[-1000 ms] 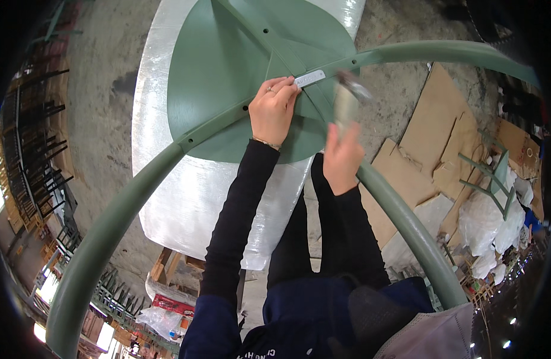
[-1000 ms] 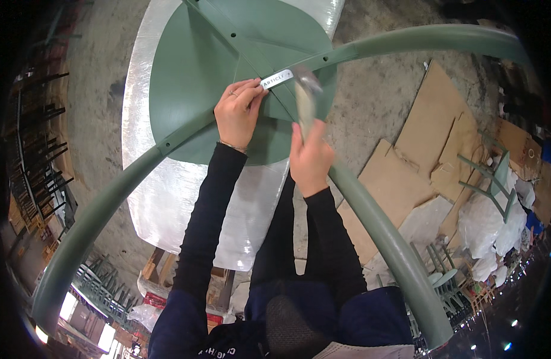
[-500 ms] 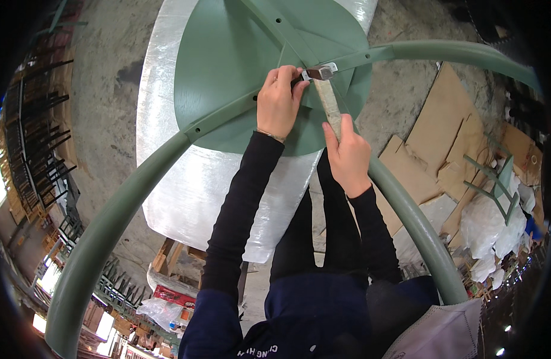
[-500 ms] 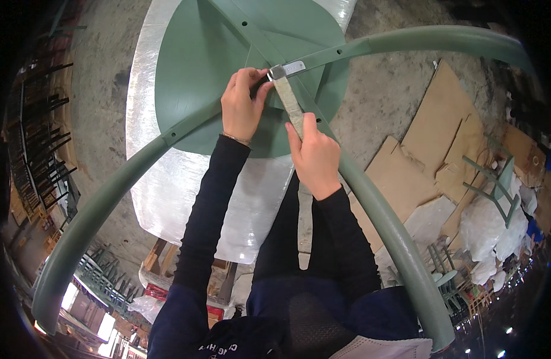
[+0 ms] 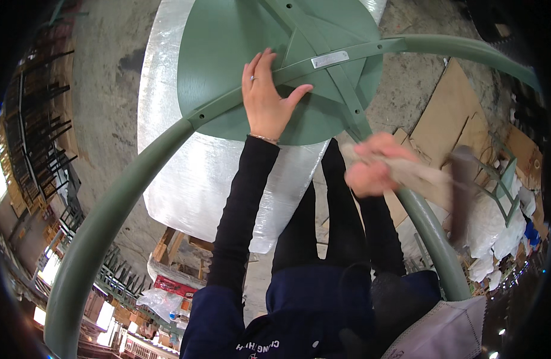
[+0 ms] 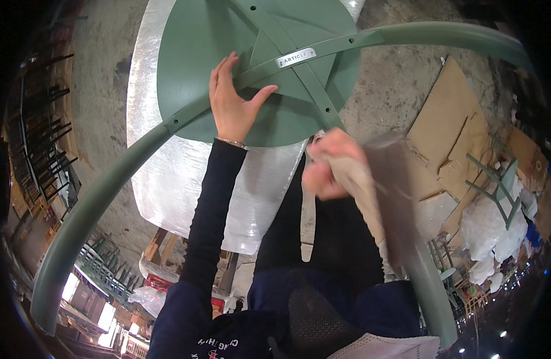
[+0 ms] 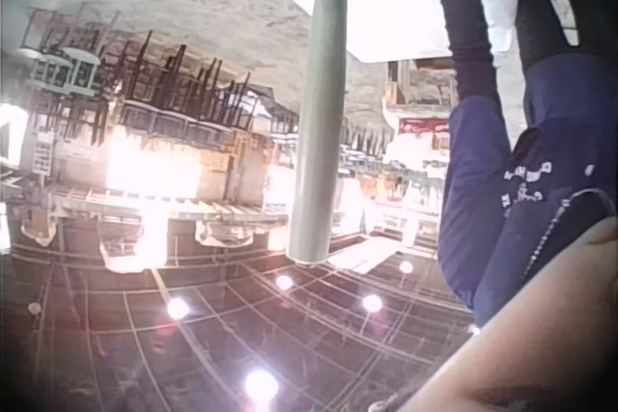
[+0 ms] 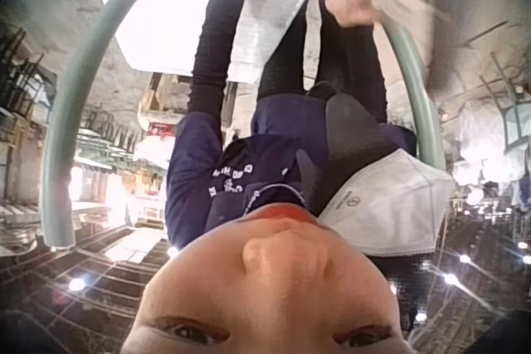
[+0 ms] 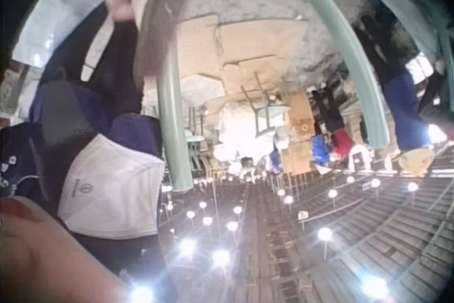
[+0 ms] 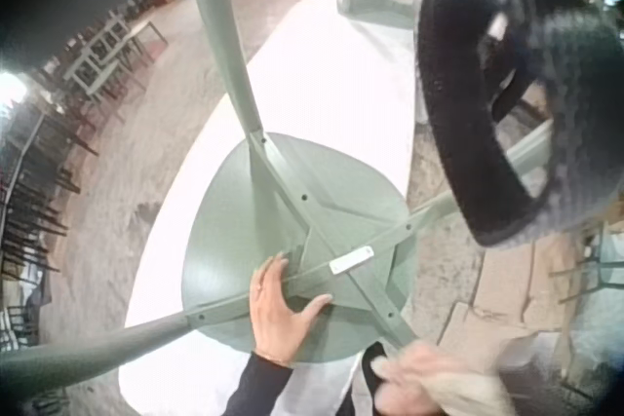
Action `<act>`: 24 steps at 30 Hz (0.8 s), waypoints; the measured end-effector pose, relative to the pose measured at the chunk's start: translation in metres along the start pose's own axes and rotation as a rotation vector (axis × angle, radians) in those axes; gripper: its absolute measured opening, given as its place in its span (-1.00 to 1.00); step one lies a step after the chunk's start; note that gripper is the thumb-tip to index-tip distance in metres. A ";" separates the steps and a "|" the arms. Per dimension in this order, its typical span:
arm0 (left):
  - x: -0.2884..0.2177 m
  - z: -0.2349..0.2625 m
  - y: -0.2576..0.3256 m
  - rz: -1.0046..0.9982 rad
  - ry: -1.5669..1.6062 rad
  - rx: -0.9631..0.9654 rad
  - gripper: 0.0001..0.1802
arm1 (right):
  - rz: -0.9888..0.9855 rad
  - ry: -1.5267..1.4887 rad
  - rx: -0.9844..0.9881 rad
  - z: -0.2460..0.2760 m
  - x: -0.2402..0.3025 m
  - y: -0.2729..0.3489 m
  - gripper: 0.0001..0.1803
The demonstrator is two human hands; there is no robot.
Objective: The person assembles green plastic chairs by inserting metal fasteners into the underside of the seat and tapping them with a hammer. The person repeatedly picks up chairs, positions them, and secures the fasteners before moving to the next unit.
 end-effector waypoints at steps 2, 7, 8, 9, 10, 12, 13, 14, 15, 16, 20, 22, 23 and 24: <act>0.003 0.000 0.005 0.041 -0.026 0.044 -0.16 | -0.442 0.409 0.175 -0.034 -0.033 0.007 -0.70; 0.009 0.003 0.010 0.071 -0.021 0.088 -0.11 | -0.226 0.362 0.065 -0.019 -0.020 -0.002 -0.73; 0.008 0.002 0.008 0.066 -0.017 0.090 -0.11 | -0.188 0.387 0.054 -0.024 -0.029 0.006 -0.73; 0.006 0.001 0.007 0.062 -0.011 0.092 -0.10 | -0.164 0.409 0.052 -0.029 -0.035 0.019 -0.73; 0.007 0.001 0.007 0.070 -0.016 0.087 -0.09 | -0.284 0.504 0.217 -0.037 -0.037 0.019 -0.75; 0.009 0.001 0.010 0.088 -0.025 0.079 -0.07 | -0.423 0.557 0.322 -0.040 -0.034 0.019 -0.76; 0.011 0.001 0.009 0.089 -0.021 0.073 -0.07 | -0.440 0.509 0.265 -0.037 -0.023 0.013 -0.76; 0.012 0.000 0.010 0.088 -0.017 0.072 -0.06 | -0.462 0.462 0.207 -0.034 -0.014 0.009 -0.75; 0.013 0.000 0.011 0.088 -0.012 0.071 -0.05 | -0.479 0.366 0.074 -0.030 -0.006 0.003 -0.73; 0.011 0.000 0.010 0.100 -0.013 0.084 -0.06 | -0.495 0.277 -0.061 -0.024 0.001 -0.006 -0.71; 0.008 0.002 0.008 0.147 0.001 0.115 -0.06 | -0.569 0.526 0.110 -0.033 -0.034 0.002 -0.74; 0.010 0.000 0.004 0.160 0.004 0.114 -0.05 | -0.688 0.617 0.382 -0.031 -0.041 -0.004 -0.75; 0.009 0.001 0.005 0.162 -0.004 0.123 -0.05 | -0.619 0.514 0.209 -0.025 -0.028 -0.006 -0.73; 0.008 0.001 0.007 0.164 -0.011 0.132 -0.05 | -0.547 0.409 0.037 -0.022 -0.016 -0.006 -0.70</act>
Point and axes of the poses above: each hand's wrist, its own y-axis away from the middle knuckle, its own z-axis out of the back of the hand, x = y × z, the point moved 3 cm from there along -y, towards the middle knuckle, and after that the axes turned 3 degrees about -z, right-handed, at the moved point
